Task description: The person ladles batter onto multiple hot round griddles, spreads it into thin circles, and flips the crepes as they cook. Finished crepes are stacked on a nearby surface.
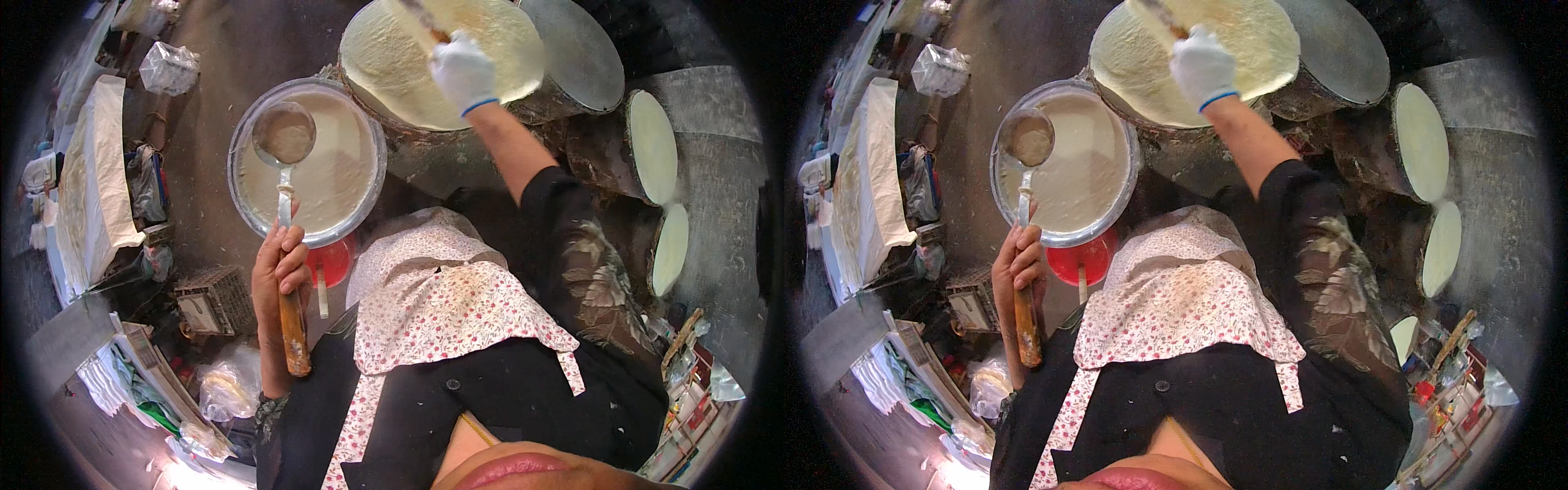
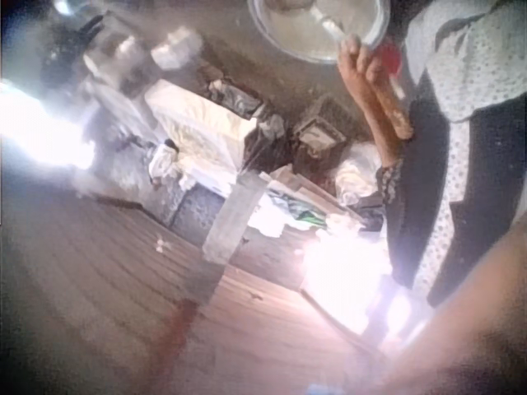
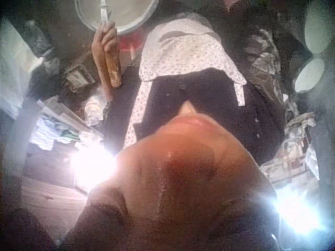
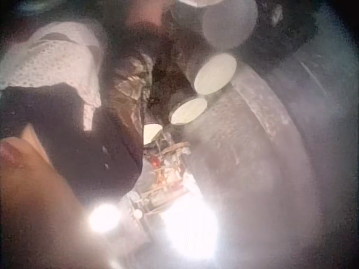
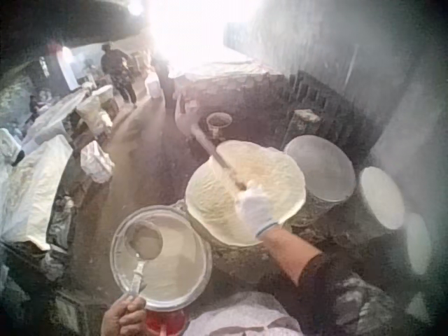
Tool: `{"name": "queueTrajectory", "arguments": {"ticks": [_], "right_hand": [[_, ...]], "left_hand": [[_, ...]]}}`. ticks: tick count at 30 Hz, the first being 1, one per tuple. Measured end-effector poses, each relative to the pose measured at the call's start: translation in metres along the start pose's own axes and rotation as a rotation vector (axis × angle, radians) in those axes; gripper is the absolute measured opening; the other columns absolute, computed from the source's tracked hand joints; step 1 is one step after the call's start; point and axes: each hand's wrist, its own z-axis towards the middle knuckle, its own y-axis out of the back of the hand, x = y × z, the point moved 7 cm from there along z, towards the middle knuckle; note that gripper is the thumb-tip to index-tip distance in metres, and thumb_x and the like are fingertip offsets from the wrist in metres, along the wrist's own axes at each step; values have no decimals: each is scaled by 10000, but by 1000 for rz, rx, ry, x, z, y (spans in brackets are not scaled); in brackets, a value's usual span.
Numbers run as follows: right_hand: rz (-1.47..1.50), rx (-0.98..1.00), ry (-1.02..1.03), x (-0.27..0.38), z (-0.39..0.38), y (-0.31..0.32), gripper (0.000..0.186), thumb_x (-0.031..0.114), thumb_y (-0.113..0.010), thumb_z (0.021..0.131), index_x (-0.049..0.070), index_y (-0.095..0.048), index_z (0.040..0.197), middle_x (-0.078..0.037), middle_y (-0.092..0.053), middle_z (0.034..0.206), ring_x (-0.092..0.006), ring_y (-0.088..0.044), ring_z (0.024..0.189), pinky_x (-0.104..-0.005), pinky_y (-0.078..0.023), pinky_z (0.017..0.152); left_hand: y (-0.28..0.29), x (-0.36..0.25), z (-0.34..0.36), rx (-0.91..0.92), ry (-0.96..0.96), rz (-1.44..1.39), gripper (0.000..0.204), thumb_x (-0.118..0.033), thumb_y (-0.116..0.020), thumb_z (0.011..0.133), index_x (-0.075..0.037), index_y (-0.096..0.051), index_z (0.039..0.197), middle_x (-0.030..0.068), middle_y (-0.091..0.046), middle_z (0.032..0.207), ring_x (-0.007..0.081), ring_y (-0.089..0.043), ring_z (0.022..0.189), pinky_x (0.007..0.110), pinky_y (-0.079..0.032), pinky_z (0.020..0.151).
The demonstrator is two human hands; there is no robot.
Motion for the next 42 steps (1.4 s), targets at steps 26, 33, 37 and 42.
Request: {"name": "queueTrajectory", "arguments": {"ticks": [26, 33, 37, 42], "right_hand": [[147, 21, -213, -5, -37, -23, 134, 227, -799, 820, 112, -749, 870, -139, -645, 935, -337, -697, 784, -483, -577, 663], [556, -595, -413, -110, -50, 166, 163, 256, -722, 849, 101, -746, 808, -135, -675, 809, -342, -686, 775, -473, -542, 712], [218, -579, -414, -139, -149, 277, 227, 198, -888, 840, 28, -803, 965, -90, -660, 907, -227, -648, 770, -319, -550, 717], [295, -462, -685, -114, -338, 313, 94, 68, -834, 870, 28, -777, 933, -76, -635, 1049, -213, -637, 922, -338, -532, 758]], "left_hand": [[5, 23, 9, -27, 150, -11, 527, -144, -373, 1169, -19, -218, 1658, 15, -408, 920, 11, -389, 568, 151, -398, 388], [-10, -1, 28, 76, 154, -8, 495, -169, -342, 1180, 3, -233, 1631, 33, -416, 940, 42, -420, 593, 180, -444, 429], [-35, 7, 39, 107, 204, 127, 458, -157, -326, 1179, 32, -278, 1593, 28, -413, 903, 57, -436, 599, 202, -452, 442], [-81, 69, 37, 286, 400, 188, 438, -147, -322, 1178, 50, -291, 1568, 19, -375, 878, 59, -415, 620, 206, -439, 450]]}}
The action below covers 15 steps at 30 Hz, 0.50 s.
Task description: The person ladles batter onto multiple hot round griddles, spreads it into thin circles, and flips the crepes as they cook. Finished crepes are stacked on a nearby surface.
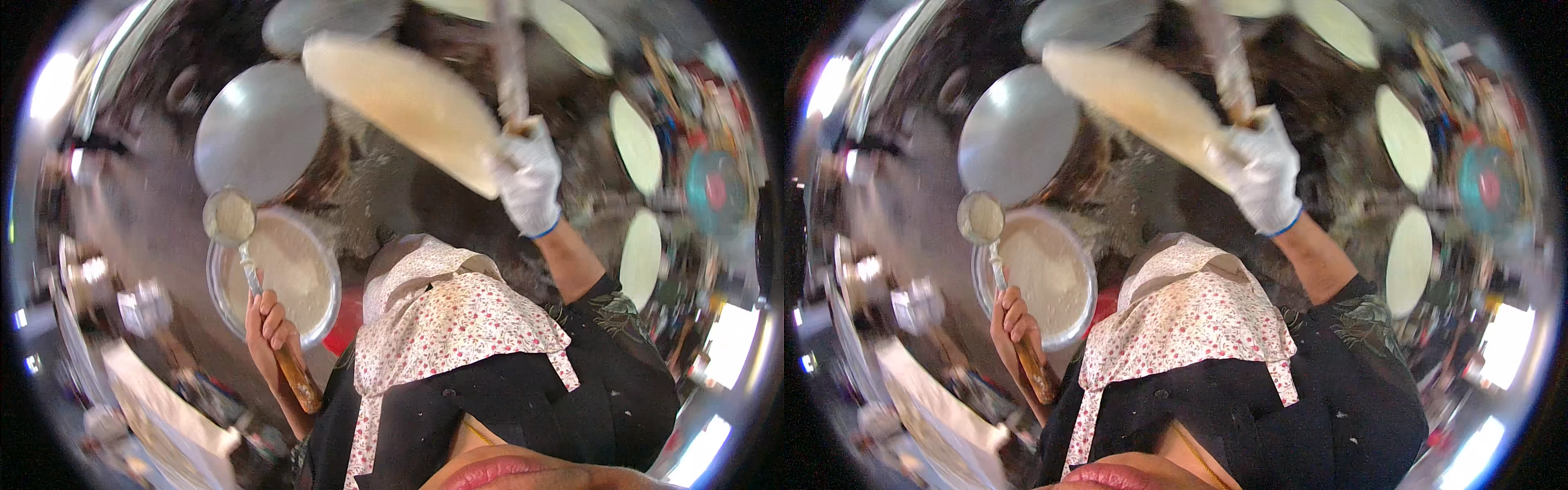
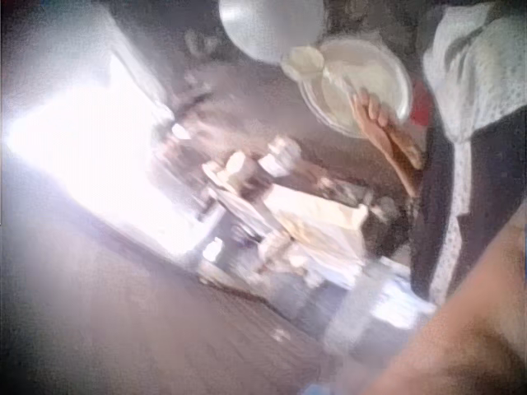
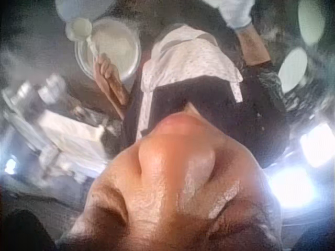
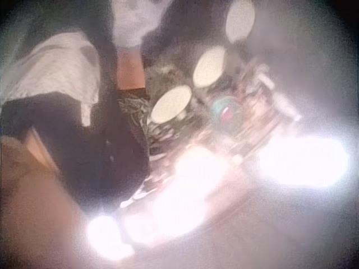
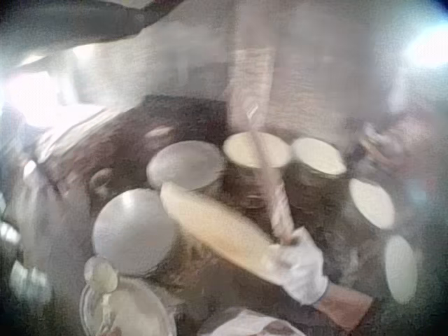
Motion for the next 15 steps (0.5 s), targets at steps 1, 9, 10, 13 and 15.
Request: {"name": "queueTrajectory", "arguments": {"ticks": [1, 9, 10, 13, 15], "right_hand": [[3, -8, -87, -13, -33, 17, 102, 81, -839, 860, 37, -765, 914, -83, -637, 1036, -237, -642, 897, -349, -528, 754], [-632, 248, -689, -48, -273, 202, 226, 266, -718, 882, 79, -732, 757, -162, -655, 905, -371, -699, 762, -459, -579, 675], [-697, 152, -651, -26, -296, 246, 194, 240, -708, 877, 77, -748, 779, -154, -625, 856, -370, -690, 725, -447, -579, 627], [-645, -243, -768, 46, -357, 380, 99, 220, -723, 867, 152, -791, 845, -60, -691, 924, -256, -715, 842, -403, -590, 744], [-610, -511, -837, 104, -398, 465, 114, 233, -775, 850, 155, -829, 914, -84, -699, 876, -268, -701, 882, -376, -578, 799]], "left_hand": [[-8, 15, 4, 0, 54, 78, 447, -134, -341, 1171, 50, -295, 1575, 16, -380, 882, 50, -408, 617, 199, -426, 443], [-101, 161, -54, 121, 720, 72, 540, -151, -315, 1169, 9, -146, 1656, 34, -372, 911, 77, -391, 593, 241, -399, 452], [-117, 183, -74, 166, 828, 137, 544, -160, -295, 1172, 10, -122, 1659, 36, -372, 913, 83, -395, 594, 254, -404, 460], [-170, 223, -125, 208, 1043, 214, 554, -160, -277, 1172, 4, -87, 1666, 51, -380, 930, 102, -418, 604, 272, -414, 473], [-193, 243, -150, 196, 1173, 168, 560, -155, -282, 1172, -2, -77, 1670, 58, -388, 937, 105, -433, 614, 272, -420, 481]]}}
